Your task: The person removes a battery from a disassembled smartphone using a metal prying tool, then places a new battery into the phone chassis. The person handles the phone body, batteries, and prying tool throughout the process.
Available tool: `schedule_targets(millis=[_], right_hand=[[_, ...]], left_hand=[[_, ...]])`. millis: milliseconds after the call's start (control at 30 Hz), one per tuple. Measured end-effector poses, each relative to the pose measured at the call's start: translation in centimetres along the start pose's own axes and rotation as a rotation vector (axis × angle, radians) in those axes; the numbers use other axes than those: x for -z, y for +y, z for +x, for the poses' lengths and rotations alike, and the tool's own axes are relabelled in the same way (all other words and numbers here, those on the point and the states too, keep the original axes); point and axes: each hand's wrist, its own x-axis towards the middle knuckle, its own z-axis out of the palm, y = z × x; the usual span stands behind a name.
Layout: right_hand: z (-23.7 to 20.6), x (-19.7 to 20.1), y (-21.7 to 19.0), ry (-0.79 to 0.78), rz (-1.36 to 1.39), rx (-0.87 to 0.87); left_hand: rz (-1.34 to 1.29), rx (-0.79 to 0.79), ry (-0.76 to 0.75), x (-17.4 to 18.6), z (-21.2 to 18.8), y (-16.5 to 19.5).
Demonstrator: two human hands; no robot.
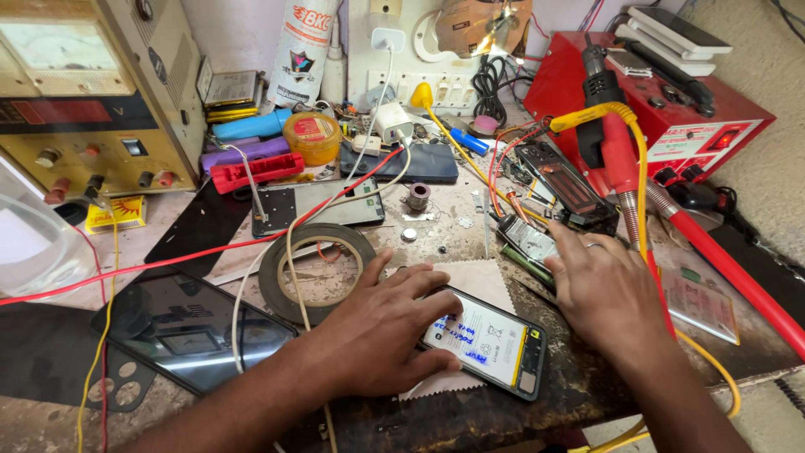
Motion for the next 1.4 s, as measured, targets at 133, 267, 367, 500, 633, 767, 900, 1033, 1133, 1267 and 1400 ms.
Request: schedule_targets(millis=[133,267,367,500,633,767,900,1033,1133,1267,1400], right_hand=[[0.6,0.7,-0.7,0.011,0.037,-0.043],[-0.6,2.2,-1.9,0.216,0.409,-0.179],[-2.5,3.3,-2.8,0.269,0.741,-0.157],[-4.7,3.1,-4.1,0.243,1.037,-0.090],[-5.0,2.0,-4.1,0.322,1.420,-0.113],[-4.4,1.4,-3.3,0.275,2.104,-0.045],[-4.7,0.9,-4.1,0.110,2.351,-0.082],[-4.9,2.3,-4.1,0.109,2.077,-0.263],[-5.3,2.9,-4.2,0.059,2.107,-0.151],[-5.5,2.5,-3.5,0.096,2.215,-0.080],[-5.1,1.6,-1.7,-0.032,2.513,-0.071]], left_hand=[[0.011,-0.213,0.290,0.3,0.1,-0.4],[-0.289,0.169,0.495,3.1,0.4,-1.0],[-0.568,0.338,0.511,4.2,0.3,-0.9],[-0.862,0.285,0.460,3.4,0.6,-0.1],[-0.950,0.297,0.452,3.5,0.6,-0.1],[-0.775,0.215,0.526,5.1,0.3,0.6],[-0.622,0.157,0.468,6.7,-0.3,2.6],[-0.483,0.202,0.382,7.5,-1.1,4.3],[-0.378,-0.043,0.504,7.1,-1.8,4.5],[-0.267,-0.062,0.481,5.9,-2.1,3.6],[-0.604,-0.157,0.451,5.3,-1.1,1.9]])
